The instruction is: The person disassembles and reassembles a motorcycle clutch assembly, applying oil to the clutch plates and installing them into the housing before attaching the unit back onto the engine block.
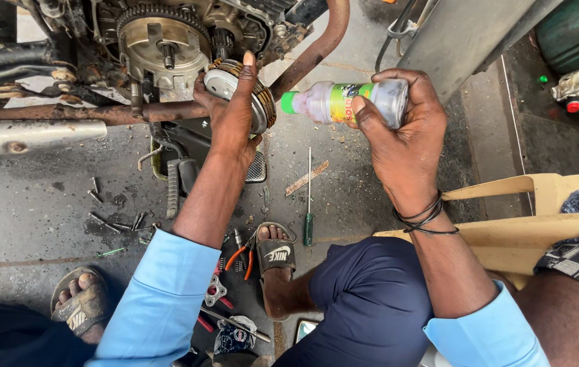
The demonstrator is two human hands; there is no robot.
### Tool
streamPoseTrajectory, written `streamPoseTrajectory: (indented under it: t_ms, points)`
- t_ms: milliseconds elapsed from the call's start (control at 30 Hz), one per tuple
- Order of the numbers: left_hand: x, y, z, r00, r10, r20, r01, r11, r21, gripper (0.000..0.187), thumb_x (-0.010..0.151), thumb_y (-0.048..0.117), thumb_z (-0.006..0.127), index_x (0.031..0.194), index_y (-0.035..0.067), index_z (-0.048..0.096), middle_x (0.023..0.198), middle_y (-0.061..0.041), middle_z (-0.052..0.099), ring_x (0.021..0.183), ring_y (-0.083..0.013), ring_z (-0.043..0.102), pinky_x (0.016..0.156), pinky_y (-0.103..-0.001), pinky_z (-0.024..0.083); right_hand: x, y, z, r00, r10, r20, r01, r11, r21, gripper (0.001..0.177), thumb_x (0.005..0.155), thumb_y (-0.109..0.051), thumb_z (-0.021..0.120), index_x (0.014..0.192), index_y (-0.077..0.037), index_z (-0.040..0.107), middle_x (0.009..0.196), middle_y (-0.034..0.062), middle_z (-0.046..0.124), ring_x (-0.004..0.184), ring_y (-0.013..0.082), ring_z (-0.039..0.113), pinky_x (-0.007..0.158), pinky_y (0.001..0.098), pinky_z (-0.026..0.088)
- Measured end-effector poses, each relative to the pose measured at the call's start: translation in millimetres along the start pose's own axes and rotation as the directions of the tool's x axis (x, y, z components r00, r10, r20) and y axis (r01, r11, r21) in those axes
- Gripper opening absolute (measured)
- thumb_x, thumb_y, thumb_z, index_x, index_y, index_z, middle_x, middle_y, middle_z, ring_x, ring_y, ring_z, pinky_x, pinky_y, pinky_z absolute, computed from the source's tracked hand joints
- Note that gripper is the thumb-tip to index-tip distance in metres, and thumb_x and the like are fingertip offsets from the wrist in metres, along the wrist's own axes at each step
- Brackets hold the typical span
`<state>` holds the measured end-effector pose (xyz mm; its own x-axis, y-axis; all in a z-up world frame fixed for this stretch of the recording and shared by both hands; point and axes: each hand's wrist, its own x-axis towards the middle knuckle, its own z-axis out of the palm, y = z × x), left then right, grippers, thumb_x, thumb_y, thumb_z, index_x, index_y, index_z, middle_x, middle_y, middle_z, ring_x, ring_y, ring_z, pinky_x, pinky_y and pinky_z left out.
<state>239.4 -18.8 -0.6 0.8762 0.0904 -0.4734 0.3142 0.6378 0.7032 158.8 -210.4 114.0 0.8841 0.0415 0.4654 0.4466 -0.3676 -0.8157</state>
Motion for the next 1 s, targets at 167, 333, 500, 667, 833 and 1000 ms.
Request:
streamPoseTrajectory:
  t_ms: [167, 333, 500, 667, 833, 1000]
  points:
    - [-3, -3, -2, 1.000, -0.029, -0.010, 0.030, 0.999, 0.035, 0.140, 0.059, 0.065, 0.081, 0.154, 0.042, -0.019, 0.163, -0.017, 0.008, 0.147, -0.0479, 0.023, 0.102, -0.080, 0.037, 7, 7, -1, 0.996, -0.078, 0.030, 0.081, 0.990, -0.111, 0.027, 0.104, 0.005, 0.076, 0.124, 0.003, 0.057, 0.112, 0.0049, 0.060, 0.101, 0.0071, 0.059, 0.091, 0.0225, 0.054]
    - [1, -7, -4, 0.999, -0.046, 0.014, 0.045, 0.995, 0.088, 0.136, 0.063, 0.065, 0.077, 0.153, 0.044, -0.023, 0.164, -0.016, 0.007, 0.148, -0.0469, 0.019, 0.102, -0.080, 0.033, 13, 12, -2, 0.993, -0.096, 0.070, 0.104, 0.987, -0.125, 0.028, 0.105, 0.004, 0.077, 0.125, 0.003, 0.056, 0.115, 0.0064, 0.061, 0.104, 0.0093, 0.062, 0.093, 0.0255, 0.056]
    - [2, -7, -4, 0.997, -0.072, 0.017, 0.070, 0.995, 0.075, 0.138, 0.066, 0.068, 0.075, 0.152, 0.040, -0.030, 0.165, -0.018, 0.004, 0.148, -0.0478, 0.021, 0.102, -0.081, 0.035, 34, 26, 13, 0.996, 0.085, -0.002, -0.085, 0.996, 0.032, 0.026, 0.097, -0.002, 0.070, 0.120, 0.001, 0.058, 0.108, 0.0097, 0.068, 0.093, 0.0182, 0.077, 0.077, 0.0351, 0.065]
    - [1, -2, -4, 0.990, -0.138, 0.007, 0.138, 0.990, 0.011, 0.142, 0.058, 0.075, 0.070, 0.151, 0.037, -0.030, 0.162, -0.018, 0.018, 0.141, -0.0479, 0.037, 0.099, -0.076, 0.045, 40, 31, 19, 0.967, 0.250, 0.048, -0.252, 0.917, 0.309, 0.037, 0.100, -0.016, 0.076, 0.125, -0.002, 0.053, 0.111, 0.0096, 0.069, 0.096, 0.0207, 0.077, 0.079, 0.0361, 0.070]
    - [9, -12, -11, 0.981, -0.181, 0.070, 0.187, 0.978, -0.090, 0.147, 0.053, 0.081, 0.068, 0.149, 0.036, -0.035, 0.157, -0.021, 0.037, 0.139, -0.0472, 0.047, 0.098, -0.072, 0.043, 52, 47, 27, 0.961, 0.273, 0.043, -0.265, 0.870, 0.416, 0.038, 0.101, -0.015, 0.078, 0.127, 0.002, 0.057, 0.113, 0.0125, 0.072, 0.099, 0.0211, 0.075, 0.085, 0.0378, 0.067]
    - [11, -16, -10, 0.973, -0.221, 0.072, 0.227, 0.969, -0.100, 0.148, 0.053, 0.086, 0.067, 0.151, 0.034, -0.031, 0.155, -0.019, 0.038, 0.135, -0.0443, 0.048, 0.099, -0.072, 0.044, 60, 44, 39, 0.957, 0.287, 0.032, -0.267, 0.838, 0.475, 0.039, 0.102, -0.017, 0.076, 0.128, 0.004, 0.056, 0.115, 0.0118, 0.070, 0.104, 0.0210, 0.073, 0.092, 0.0400, 0.068]
